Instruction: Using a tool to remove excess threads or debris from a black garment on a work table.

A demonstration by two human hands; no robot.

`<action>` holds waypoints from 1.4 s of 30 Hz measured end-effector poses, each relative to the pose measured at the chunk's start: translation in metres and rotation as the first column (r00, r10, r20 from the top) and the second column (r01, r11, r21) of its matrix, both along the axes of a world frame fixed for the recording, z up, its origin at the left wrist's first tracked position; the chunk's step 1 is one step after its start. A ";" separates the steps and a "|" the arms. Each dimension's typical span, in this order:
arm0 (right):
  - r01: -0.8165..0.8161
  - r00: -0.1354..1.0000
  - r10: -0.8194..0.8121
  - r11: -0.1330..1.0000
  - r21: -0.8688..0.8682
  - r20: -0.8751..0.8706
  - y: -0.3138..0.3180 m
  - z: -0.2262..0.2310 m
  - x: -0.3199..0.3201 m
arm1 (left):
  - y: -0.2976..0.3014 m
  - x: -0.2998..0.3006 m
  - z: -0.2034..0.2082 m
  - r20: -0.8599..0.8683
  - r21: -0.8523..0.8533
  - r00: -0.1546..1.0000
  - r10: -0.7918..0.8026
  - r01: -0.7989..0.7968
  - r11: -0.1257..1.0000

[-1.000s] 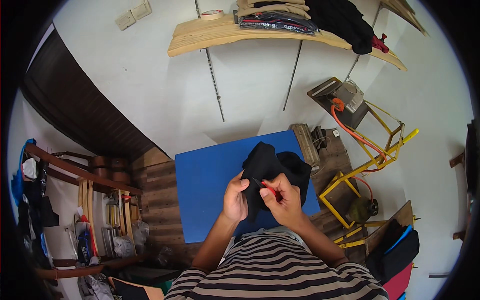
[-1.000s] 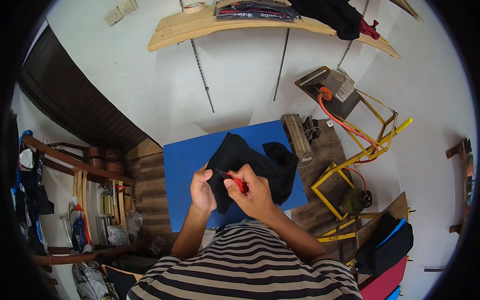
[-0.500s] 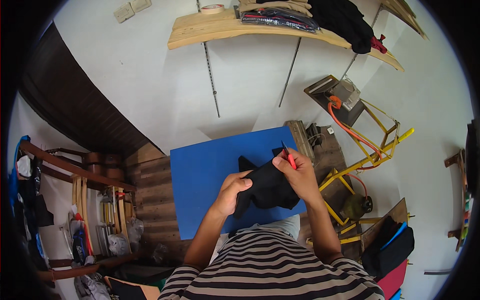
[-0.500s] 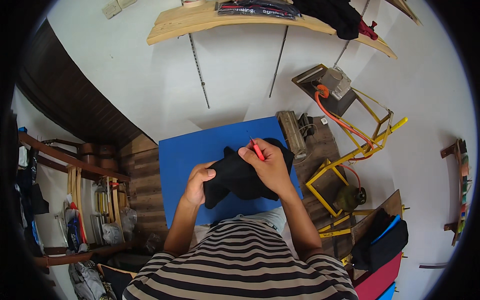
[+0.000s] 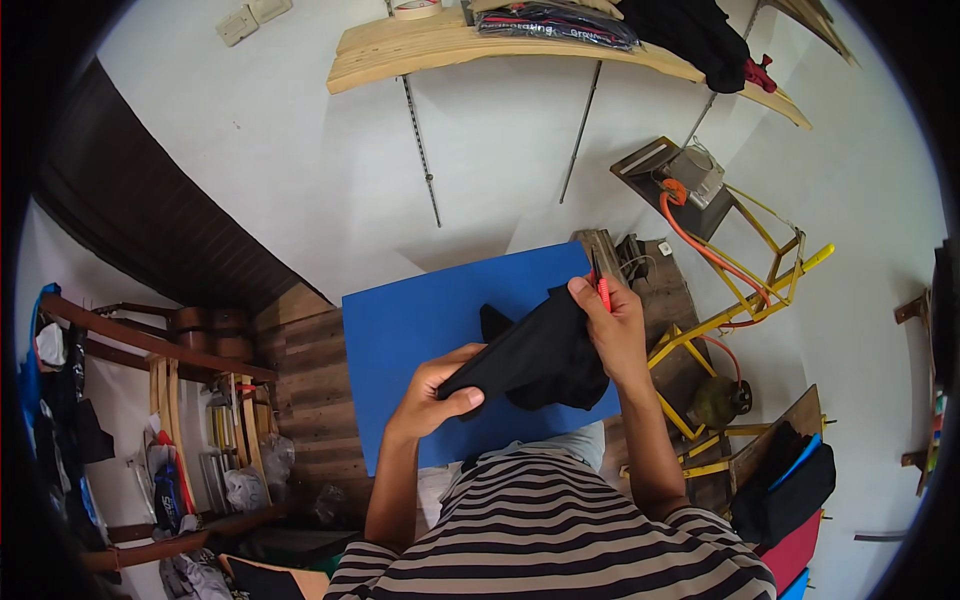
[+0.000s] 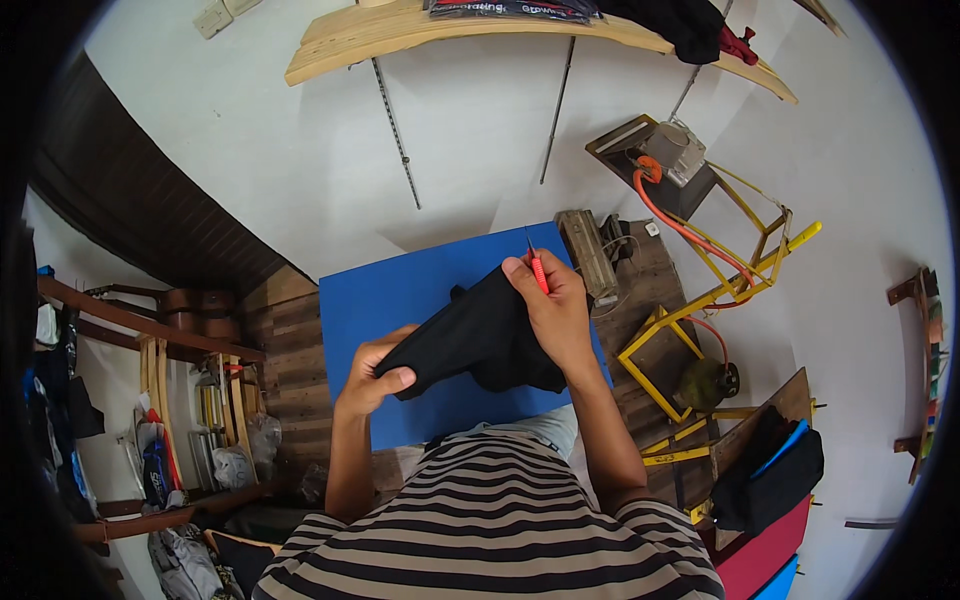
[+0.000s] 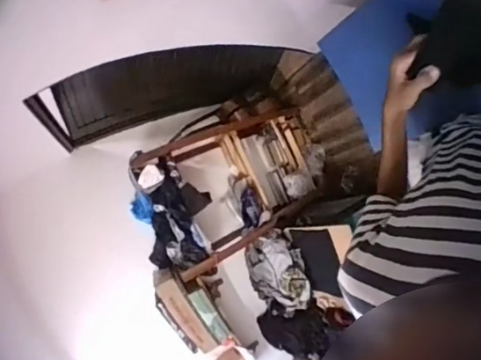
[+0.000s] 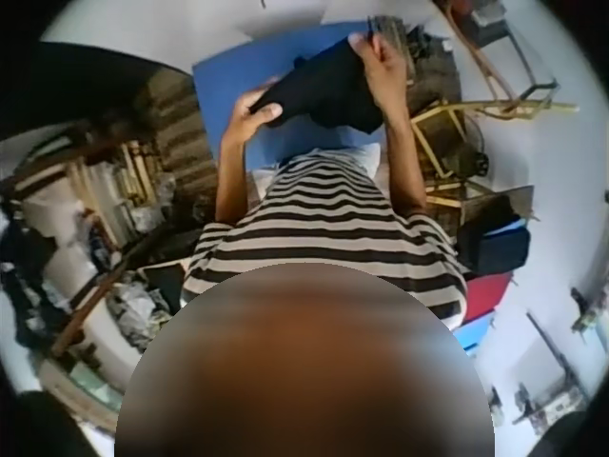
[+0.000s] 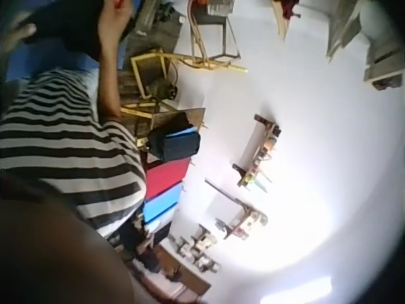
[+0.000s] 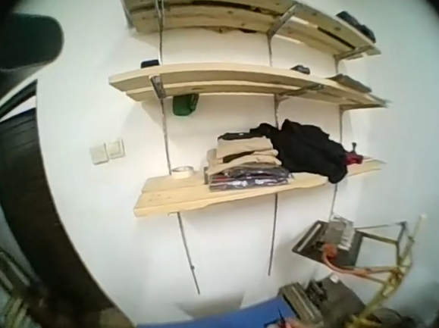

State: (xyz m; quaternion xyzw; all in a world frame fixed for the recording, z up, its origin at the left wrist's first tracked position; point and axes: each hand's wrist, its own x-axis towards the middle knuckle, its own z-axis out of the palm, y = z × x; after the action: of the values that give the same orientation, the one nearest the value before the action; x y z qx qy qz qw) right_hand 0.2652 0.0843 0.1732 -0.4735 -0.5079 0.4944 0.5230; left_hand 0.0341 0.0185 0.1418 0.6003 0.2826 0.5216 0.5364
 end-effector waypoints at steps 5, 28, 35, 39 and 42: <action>0.010 0.995 -0.014 0.999 0.043 0.095 0.001 -0.001 0.000 | -0.012 0.005 -0.027 0.305 -0.250 0.927 0.221 -0.146 0.957; -0.002 0.978 -0.029 0.989 0.150 0.209 0.020 -0.014 0.001 | -0.024 0.038 -0.024 0.796 -0.333 0.597 0.095 0.301 0.893; -0.019 0.954 -0.067 0.959 0.283 0.291 -0.020 0.000 -0.008 | -0.021 0.036 -0.006 0.792 -0.342 0.600 0.111 0.286 0.895; -0.129 0.905 -0.016 0.941 0.312 0.424 -0.044 -0.002 -0.018 | -0.019 0.038 -0.006 0.796 -0.355 0.591 0.131 0.280 0.892; -0.126 0.898 -0.056 0.917 0.377 0.437 -0.045 -0.009 -0.025 | -0.019 0.042 -0.006 0.819 -0.340 0.563 0.112 0.319 0.885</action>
State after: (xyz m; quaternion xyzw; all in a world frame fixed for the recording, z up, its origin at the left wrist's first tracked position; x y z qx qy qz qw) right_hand 0.2406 0.0394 0.1643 -0.4474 -0.7106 0.2712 0.4706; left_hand 0.0761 -0.0002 0.1357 0.1628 0.0771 0.6251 0.7595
